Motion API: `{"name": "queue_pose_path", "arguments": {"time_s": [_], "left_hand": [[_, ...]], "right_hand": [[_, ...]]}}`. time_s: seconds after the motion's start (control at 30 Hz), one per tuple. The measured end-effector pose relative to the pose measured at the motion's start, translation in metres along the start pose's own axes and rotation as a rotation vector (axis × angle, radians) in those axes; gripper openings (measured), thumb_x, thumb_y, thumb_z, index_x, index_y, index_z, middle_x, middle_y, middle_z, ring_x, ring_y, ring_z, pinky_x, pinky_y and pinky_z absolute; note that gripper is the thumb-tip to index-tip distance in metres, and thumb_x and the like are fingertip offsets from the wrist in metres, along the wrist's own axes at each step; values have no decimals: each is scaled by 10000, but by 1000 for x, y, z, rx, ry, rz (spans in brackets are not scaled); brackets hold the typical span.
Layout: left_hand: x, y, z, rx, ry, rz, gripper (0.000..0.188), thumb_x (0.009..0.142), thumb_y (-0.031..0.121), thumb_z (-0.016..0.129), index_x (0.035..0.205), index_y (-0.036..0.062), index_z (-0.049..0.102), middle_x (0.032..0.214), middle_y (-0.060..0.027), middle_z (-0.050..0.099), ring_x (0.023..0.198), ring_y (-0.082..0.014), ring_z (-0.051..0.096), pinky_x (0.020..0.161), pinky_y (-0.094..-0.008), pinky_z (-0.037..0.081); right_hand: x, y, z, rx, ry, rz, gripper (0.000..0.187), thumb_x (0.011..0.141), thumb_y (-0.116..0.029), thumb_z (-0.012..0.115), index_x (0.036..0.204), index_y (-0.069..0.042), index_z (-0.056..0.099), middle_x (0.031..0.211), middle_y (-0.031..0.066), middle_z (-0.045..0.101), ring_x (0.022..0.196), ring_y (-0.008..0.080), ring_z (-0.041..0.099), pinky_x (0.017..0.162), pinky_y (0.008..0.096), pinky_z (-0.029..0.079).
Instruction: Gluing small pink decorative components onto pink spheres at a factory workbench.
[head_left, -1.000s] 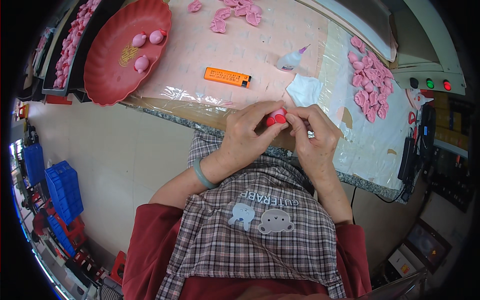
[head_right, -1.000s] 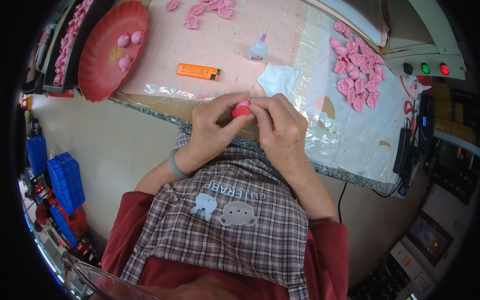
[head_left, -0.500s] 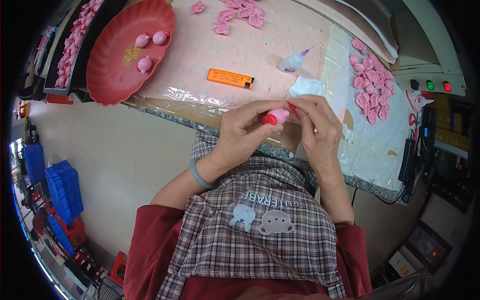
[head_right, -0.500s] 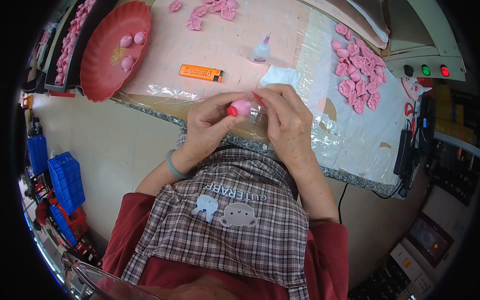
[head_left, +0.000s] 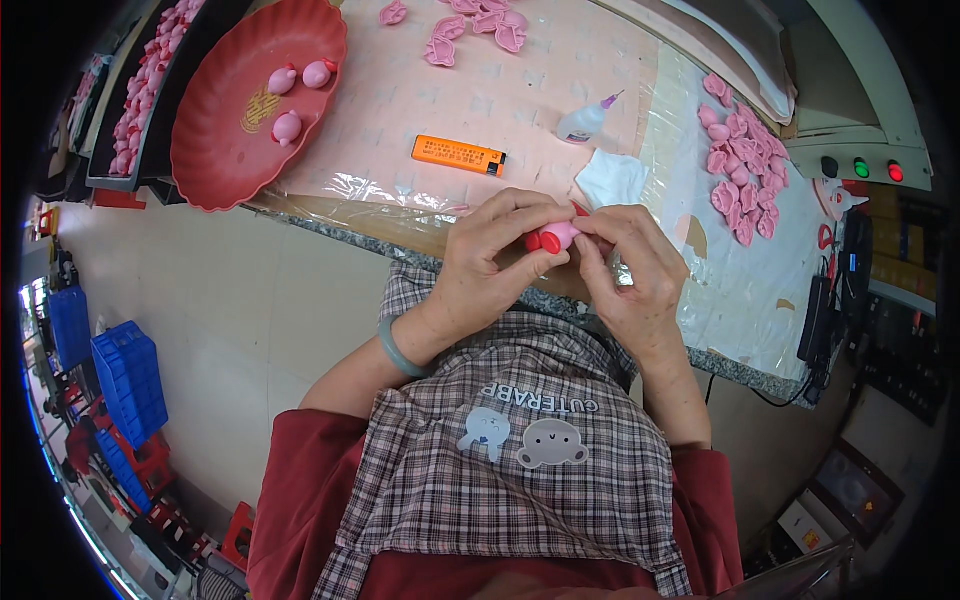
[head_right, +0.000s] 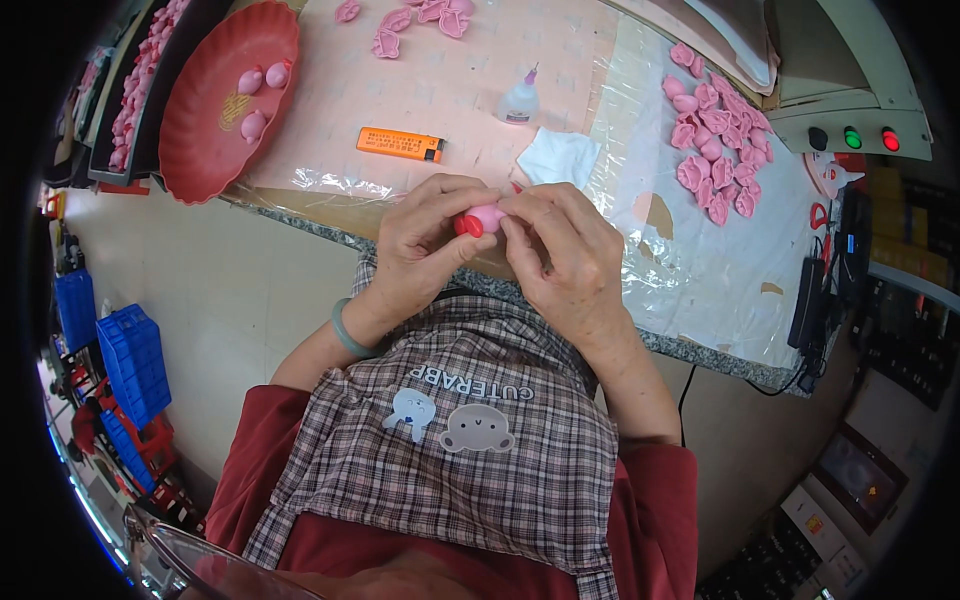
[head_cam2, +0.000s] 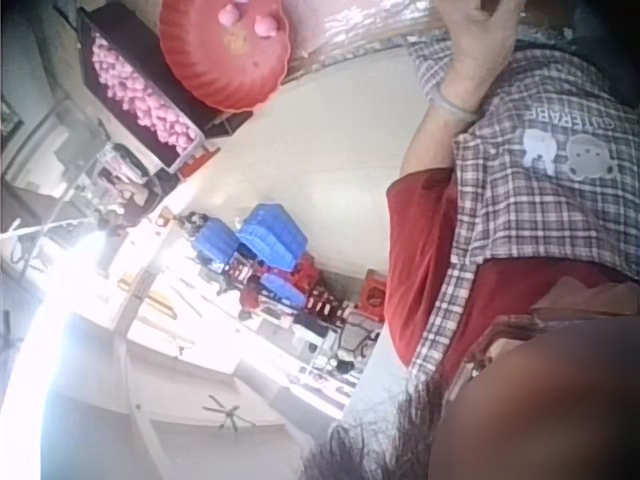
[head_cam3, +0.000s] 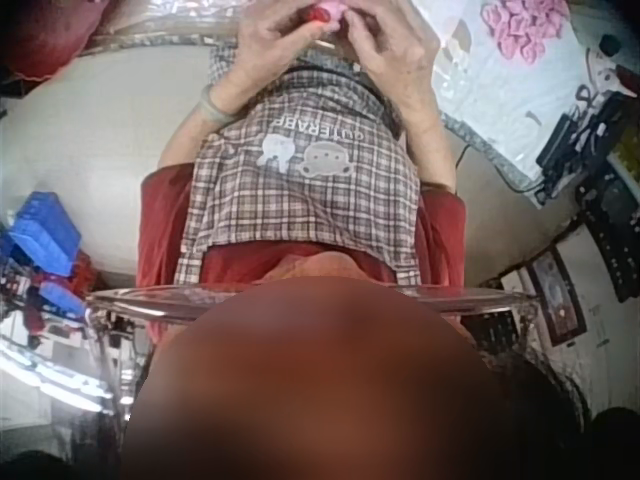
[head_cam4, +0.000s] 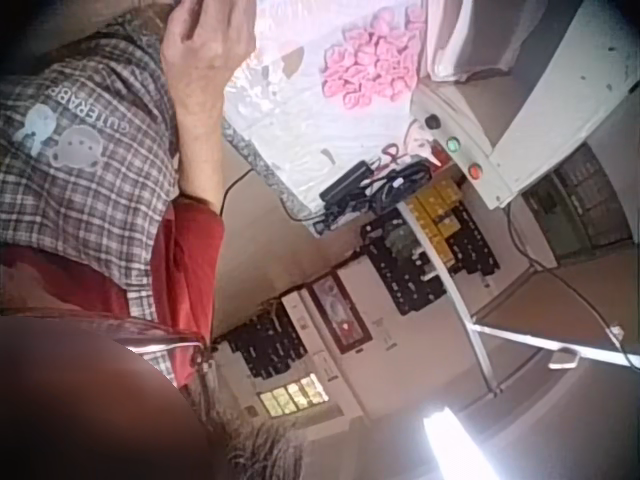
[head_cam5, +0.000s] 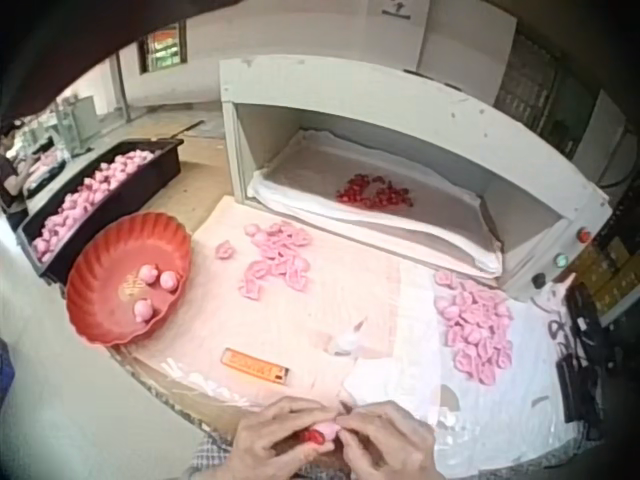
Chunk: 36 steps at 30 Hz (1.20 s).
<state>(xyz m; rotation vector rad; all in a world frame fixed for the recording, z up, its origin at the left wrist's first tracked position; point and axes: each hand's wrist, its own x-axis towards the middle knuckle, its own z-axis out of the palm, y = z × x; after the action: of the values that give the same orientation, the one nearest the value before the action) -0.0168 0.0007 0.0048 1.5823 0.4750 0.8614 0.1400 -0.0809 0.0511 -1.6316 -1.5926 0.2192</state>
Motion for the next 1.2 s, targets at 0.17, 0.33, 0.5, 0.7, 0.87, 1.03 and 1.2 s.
{"name": "queue_pose_path", "arguments": {"time_s": [0.17,0.33,0.5,0.7,0.87,1.03,1.2], "left_hand": [[1,-1,1,38,3,10,329,813,-11,711,1138,-31,663,1114,-116,623,988,-167,621,831,-267,513],[2,-1,0,78,13,24,331,802,-1,726,1127,-23,669,1080,-118,645,967,-173,630,820,-272,518],[2,-1,0,66,12,17,324,801,3,733,1117,-27,667,1087,-127,654,974,-178,636,823,-281,525],[-5,-1,0,-91,-34,-97,336,843,-26,700,1167,-60,615,1103,-135,655,1019,-165,631,862,-280,540],[-6,2,0,-256,-71,-181,355,866,-54,668,1205,-86,568,1128,-135,643,1023,-162,634,891,-291,544],[-5,9,2,-317,-43,-180,329,854,-50,683,1168,-68,586,1120,-140,640,1017,-177,636,872,-288,544],[2,10,-1,-29,-35,123,350,783,-52,740,1108,-24,613,1088,-149,640,977,-190,638,804,-284,533]], "right_hand": [[1,5,3,-22,20,-45,190,740,95,699,909,15,666,868,118,659,699,180,649,583,266,516],[2,5,5,-22,36,-59,184,736,108,687,893,16,659,856,114,661,690,177,650,557,260,510],[2,4,4,11,16,1,171,754,101,679,905,20,666,841,102,654,679,144,634,549,243,493],[1,-2,-2,172,-61,227,133,786,69,669,908,18,680,846,60,653,674,78,568,590,207,445],[-4,0,-2,338,-77,331,131,820,63,658,942,22,682,893,53,657,748,74,574,655,207,454],[-7,5,-4,487,-79,355,134,859,65,648,987,34,669,961,72,645,820,91,581,722,212,460],[-8,7,-6,603,-83,317,140,883,51,647,1022,41,643,986,73,623,839,94,579,749,217,460]]}}
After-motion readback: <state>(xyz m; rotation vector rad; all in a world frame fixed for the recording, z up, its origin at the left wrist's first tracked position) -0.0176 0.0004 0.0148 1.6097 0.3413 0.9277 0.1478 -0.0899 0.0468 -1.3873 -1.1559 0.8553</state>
